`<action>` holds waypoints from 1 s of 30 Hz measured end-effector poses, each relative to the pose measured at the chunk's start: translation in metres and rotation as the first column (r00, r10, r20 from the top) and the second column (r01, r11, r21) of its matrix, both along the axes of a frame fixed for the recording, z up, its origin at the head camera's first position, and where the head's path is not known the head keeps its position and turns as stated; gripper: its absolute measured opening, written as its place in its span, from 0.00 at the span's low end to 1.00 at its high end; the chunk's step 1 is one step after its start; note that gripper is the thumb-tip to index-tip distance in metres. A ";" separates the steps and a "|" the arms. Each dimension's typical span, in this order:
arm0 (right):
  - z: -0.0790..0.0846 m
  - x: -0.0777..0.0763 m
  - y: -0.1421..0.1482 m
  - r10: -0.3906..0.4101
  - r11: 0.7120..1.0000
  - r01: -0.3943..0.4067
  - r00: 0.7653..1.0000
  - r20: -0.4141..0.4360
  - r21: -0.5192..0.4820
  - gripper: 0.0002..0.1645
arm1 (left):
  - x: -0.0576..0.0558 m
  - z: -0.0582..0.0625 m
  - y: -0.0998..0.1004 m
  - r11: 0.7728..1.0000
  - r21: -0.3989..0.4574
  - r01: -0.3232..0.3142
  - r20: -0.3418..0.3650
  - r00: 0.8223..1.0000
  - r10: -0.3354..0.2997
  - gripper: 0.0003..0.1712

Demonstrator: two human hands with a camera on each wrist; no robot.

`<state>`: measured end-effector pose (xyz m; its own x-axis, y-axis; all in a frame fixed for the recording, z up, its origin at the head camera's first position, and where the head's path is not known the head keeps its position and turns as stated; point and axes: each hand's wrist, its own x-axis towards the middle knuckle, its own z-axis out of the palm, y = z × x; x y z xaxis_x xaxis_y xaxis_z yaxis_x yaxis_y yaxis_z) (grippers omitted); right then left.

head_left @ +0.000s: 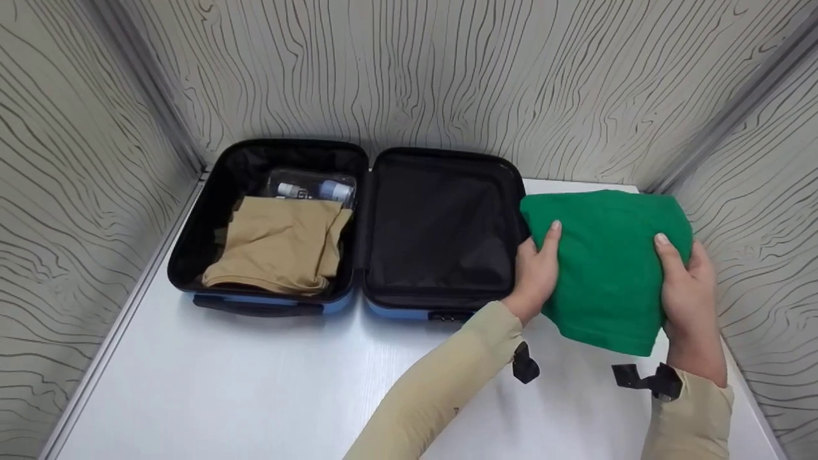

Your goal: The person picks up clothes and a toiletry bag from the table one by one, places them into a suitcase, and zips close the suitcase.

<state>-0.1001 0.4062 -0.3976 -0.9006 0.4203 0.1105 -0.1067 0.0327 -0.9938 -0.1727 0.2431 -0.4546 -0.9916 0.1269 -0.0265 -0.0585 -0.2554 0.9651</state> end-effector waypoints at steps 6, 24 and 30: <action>-0.006 -0.004 -0.004 0.050 0.998 -0.050 0.999 0.001 -0.033 0.18 | -0.011 0.007 -0.017 1.000 0.017 -0.016 -0.118 0.993 0.018 0.23; -0.011 -0.032 -0.027 0.123 0.991 -0.124 0.992 0.011 0.053 0.19 | -0.038 0.018 -0.066 0.981 -0.154 -0.115 -0.223 0.972 0.079 0.25; -0.012 -0.039 -0.039 0.134 0.982 -0.144 0.988 0.082 0.122 0.24 | -0.047 0.019 -0.082 0.963 -0.210 -0.168 -0.249 0.962 0.114 0.27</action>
